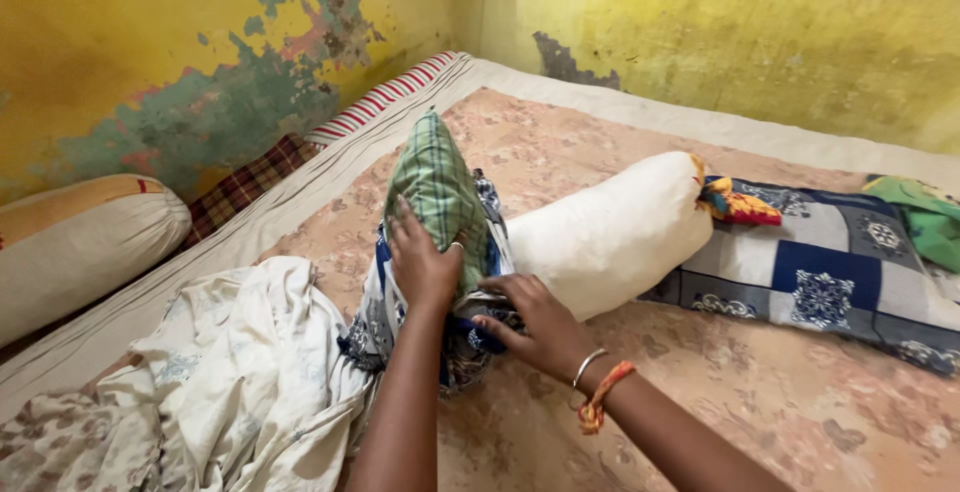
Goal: The person sits on a bed and puts pillowcases onto pillows one by one. They insert the pillows into the cases, adjust the fabric, and smooth the surfaces. The person handles several pillows and pillowcases, finishing with a stack of covered pillows on the bed.
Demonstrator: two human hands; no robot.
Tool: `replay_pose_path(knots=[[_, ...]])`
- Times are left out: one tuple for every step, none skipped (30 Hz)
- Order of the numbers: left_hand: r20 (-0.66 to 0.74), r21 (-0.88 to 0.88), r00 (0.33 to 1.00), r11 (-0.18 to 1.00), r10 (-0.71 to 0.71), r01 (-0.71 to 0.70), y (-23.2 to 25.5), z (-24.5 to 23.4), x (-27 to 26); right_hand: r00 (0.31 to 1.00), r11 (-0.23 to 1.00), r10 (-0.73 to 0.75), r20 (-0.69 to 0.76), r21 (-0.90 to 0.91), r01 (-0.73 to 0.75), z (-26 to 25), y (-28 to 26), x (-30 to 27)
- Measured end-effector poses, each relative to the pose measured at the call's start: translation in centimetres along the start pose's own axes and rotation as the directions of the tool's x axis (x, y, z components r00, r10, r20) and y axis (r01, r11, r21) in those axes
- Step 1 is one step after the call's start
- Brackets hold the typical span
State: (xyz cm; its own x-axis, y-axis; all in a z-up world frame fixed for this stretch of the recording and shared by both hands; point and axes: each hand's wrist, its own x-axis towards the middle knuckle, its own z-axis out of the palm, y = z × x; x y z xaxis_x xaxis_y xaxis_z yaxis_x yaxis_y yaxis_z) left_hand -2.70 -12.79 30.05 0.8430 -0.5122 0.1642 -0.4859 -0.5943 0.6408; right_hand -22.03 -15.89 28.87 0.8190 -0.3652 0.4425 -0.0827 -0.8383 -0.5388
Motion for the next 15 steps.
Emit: replay_pose_path(knots=[[0.014, -0.013, 1.000, 1.000, -0.016, 0.016, -0.1, 0.2, 0.5, 0.999, 0.999, 0.027, -0.029, -0.019, -0.028, 0.1, -0.8, -0.4], [0.028, -0.026, 0.999, 0.999, -0.032, 0.032, -0.1, 0.5, 1.0, 1.000, 0.999, 0.027, 0.007, -0.021, -0.027, 0.5, -1.8, -0.4], [0.044, -0.037, 0.998, 0.998, -0.046, 0.047, 0.0, 0.7, 1.4, 0.999, 0.999, 0.029, 0.041, -0.023, -0.028, 1.0, -3.0, -0.3], [0.050, -0.010, 0.998, 0.999, -0.050, 0.051, 0.1, 0.9, 2.0, 0.997, 0.999, 0.031, 0.076, -0.025, -0.030, 1.3, -4.0, -0.1], [0.056, 0.013, 0.997, 0.998, -0.056, 0.055, 0.2, 1.2, 2.4, 0.998, 0.999, 0.011, 0.054, -0.048, -0.009, 1.4, -4.6, -0.1], [0.062, 0.036, 0.996, 0.998, -0.061, 0.059, 0.3, 1.5, 2.9, 0.999, 0.997, -0.010, 0.032, -0.070, 0.012, 1.5, -5.0, -0.1], [0.059, 0.034, 0.997, 0.998, -0.049, 0.048, 0.1, 1.7, 3.2, 0.999, 0.995, -0.030, 0.012, -0.091, 0.031, 1.8, -5.2, 0.0], [0.056, 0.032, 0.998, 0.999, -0.038, 0.036, -0.2, 1.9, 3.6, 0.996, 0.988, -0.092, -0.002, -0.127, 0.091, 2.1, -5.3, 0.0], [0.049, 0.030, 0.998, 0.999, -0.024, 0.022, -0.5, 2.1, 4.1, 0.988, 0.975, -0.157, -0.016, -0.164, 0.152, 2.7, -5.2, -0.2], [0.027, 0.017, 0.999, 1.000, -0.025, 0.025, -0.8, 2.2, 4.6, 0.975, 0.956, -0.221, -0.028, -0.202, 0.211, 3.3, -5.0, -0.5], [0.008, 0.005, 1.000, 1.000, -0.024, 0.024, -1.2, 2.3, 5.3, 0.973, 0.948, -0.230, -0.019, -0.229, 0.220, 3.9, -4.5, -0.8], [-0.012, -0.008, 1.000, 1.000, -0.022, 0.022, -1.5, 2.4, 5.9, 0.971, 0.939, -0.240, -0.011, -0.256, 0.229, 4.5, -3.9, -1.1], [-0.024, -0.007, 1.000, 1.000, -0.014, 0.013, -1.9, 2.5, 6.5, 0.968, 0.929, -0.250, -0.002, -0.282, 0.239, 5.3, -3.2, -1.4], [-0.037, -0.007, 0.999, 1.000, -0.005, 0.005, -2.2, 2.5, 7.2, 0.961, 0.906, -0.277, 0.029, -0.325, 0.271, 6.1, -2.6, -1.8], [-0.048, -0.006, 0.999, 1.000, 0.005, -0.005, -2.4, 2.6, 7.8, 0.952, 0.880, -0.299, 0.061, -0.367, 0.300, 6.9, -1.9, -2.1]])
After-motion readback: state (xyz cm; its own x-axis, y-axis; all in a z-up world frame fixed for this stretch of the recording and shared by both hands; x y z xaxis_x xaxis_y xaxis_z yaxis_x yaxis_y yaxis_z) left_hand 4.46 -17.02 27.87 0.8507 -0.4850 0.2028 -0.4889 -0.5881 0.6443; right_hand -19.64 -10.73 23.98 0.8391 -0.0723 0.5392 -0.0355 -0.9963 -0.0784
